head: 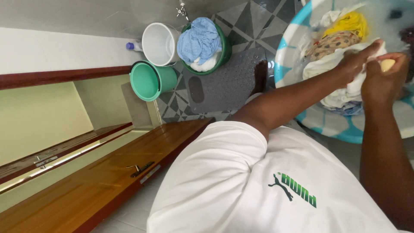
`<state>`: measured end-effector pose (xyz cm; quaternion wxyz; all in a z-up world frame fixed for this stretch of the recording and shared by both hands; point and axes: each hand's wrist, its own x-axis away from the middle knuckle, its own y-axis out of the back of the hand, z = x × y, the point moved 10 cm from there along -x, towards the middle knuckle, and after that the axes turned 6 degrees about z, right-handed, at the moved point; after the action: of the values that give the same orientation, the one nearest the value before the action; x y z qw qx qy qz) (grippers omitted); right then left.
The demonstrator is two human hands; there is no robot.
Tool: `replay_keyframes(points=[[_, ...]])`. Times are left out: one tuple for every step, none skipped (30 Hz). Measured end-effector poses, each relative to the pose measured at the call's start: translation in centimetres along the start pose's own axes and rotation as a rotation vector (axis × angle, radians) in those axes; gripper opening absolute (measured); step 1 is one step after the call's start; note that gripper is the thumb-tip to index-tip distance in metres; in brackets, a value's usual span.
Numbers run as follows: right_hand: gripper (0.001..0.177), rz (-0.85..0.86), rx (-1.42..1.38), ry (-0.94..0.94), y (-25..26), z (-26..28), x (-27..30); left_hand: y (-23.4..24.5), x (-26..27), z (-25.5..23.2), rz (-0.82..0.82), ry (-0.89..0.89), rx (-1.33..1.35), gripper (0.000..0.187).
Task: The person washes clothes by hand in a blue and white basin. They add detergent from a yellow container, then scrub and agitate the garments with both hands, focusing on a white cloth with a bar of soap.
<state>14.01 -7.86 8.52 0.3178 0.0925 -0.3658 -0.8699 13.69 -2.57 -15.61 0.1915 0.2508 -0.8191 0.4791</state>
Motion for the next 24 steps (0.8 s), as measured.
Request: replay_keyframes(points=[[0.025,-0.023,-0.055,-0.060,-0.3,-1.1,0.2,-0.5,-0.3,-0.5,0.003,-0.046,-0.127,0.075],[0.022,-0.082,-0.128,-0.178,-0.3,-3.0,-0.2,-1.4,-0.8,-0.6,0.020,-0.034,-0.229,0.075],[0.022,-0.139,-0.211,-0.284,0.1,-4.7,-1.5,-1.9,-1.2,-1.3,0.046,-0.029,-0.293,0.075],[0.022,-0.122,-0.369,-0.395,-0.7,-6.4,-3.3,-2.0,-1.3,-1.7,0.077,0.002,-0.316,0.075],[0.022,-0.130,-0.519,-0.507,-0.5,-8.4,-4.3,-2.4,-0.9,-1.2,0.118,0.030,-0.333,0.075],[0.022,-0.075,-0.704,-0.598,-1.1,-9.6,-5.3,-2.4,-0.5,-1.1,0.148,0.046,-0.360,0.075],[0.023,-0.021,-0.803,-0.619,-1.2,-9.9,-6.1,-2.0,-0.6,-1.9,0.109,0.009,-0.419,0.076],[0.023,0.034,-0.867,-0.621,-1.4,-9.8,-6.4,-1.8,-0.5,-3.1,0.063,-0.038,-0.496,0.076],[0.023,0.057,-0.850,-0.575,-1.5,-9.4,-6.5,-1.6,-1.0,-5.0,0.005,-0.100,-0.587,0.077],[0.023,-0.001,-0.612,-0.421,-0.3,-8.3,-5.4,-1.5,-1.3,-6.6,-0.054,-0.135,-0.656,0.078],[0.023,-0.067,-0.350,-0.242,-0.2,-5.5,-3.7,-0.7,-1.0,-8.9,-0.126,-0.161,-0.711,0.079],[0.023,-0.131,-0.190,-0.106,-0.5,-2.8,-1.7,-0.3,-0.5,-10.7,-0.174,-0.167,-0.740,0.080],[0.023,-0.156,-0.212,-0.131,-1.3,-2.4,-0.5,-0.4,0.2,-10.7,-0.147,-0.104,-0.637,0.072],[0.023,-0.201,-0.265,-0.189,-1.6,-3.0,0.0,-0.8,1.1,-9.6,-0.095,-0.004,-0.485,0.065],[0.023,-0.207,-0.393,-0.334,-2.2,-4.8,-0.4,-1.5,2.8,-9.3,-0.053,0.086,-0.344,0.058],[0.024,-0.136,-0.603,-0.489,-3.5,-7.0,-1.5,-3.0,4.7,-9.3,0.023,0.170,-0.185,0.051],[0.024,-0.012,-0.877,-0.664,-5.6,-8.8,-1.9,-4.8,6.7,-8.6,0.085,0.252,-0.057,0.045],[0.024,0.121,-1.111,-0.808,-7.6,-9.6,-1.9,-6.7,8.4,-7.8,0.144,0.337,0.056,0.041],[0.024,0.243,-1.228,-0.836,-8.8,-9.3,-2.4,-7.6,9.3,-8.4,0.167,0.341,0.042,0.037],[0.024,0.330,-1.283,-0.840,-9.5,-8.9,-2.7,-8.3,10.0,-8.7,0.184,0.355,0.025,0.039],[0.024,0.394,-1.304,-0.839,-9.8,-8.8,-2.6,-8.6,10.7,-8.8,0.201,0.356,0.046,0.041],[0.024,0.446,-1.300,-0.825,-9.8,-8.6,-2.4,-8.6,11.2,-8.7,0.218,0.356,0.067,0.043],[0.024,0.451,-1.276,-0.802,-9.6,-8.4,-2.6,-8.1,11.6,-9.0,0.233,0.356,0.083,0.045],[0.024,0.451,-1.246,-0.770,-9.2,-8.1,-3.0,-7.6,11.9,-9.4,0.248,0.355,0.099,0.047]])
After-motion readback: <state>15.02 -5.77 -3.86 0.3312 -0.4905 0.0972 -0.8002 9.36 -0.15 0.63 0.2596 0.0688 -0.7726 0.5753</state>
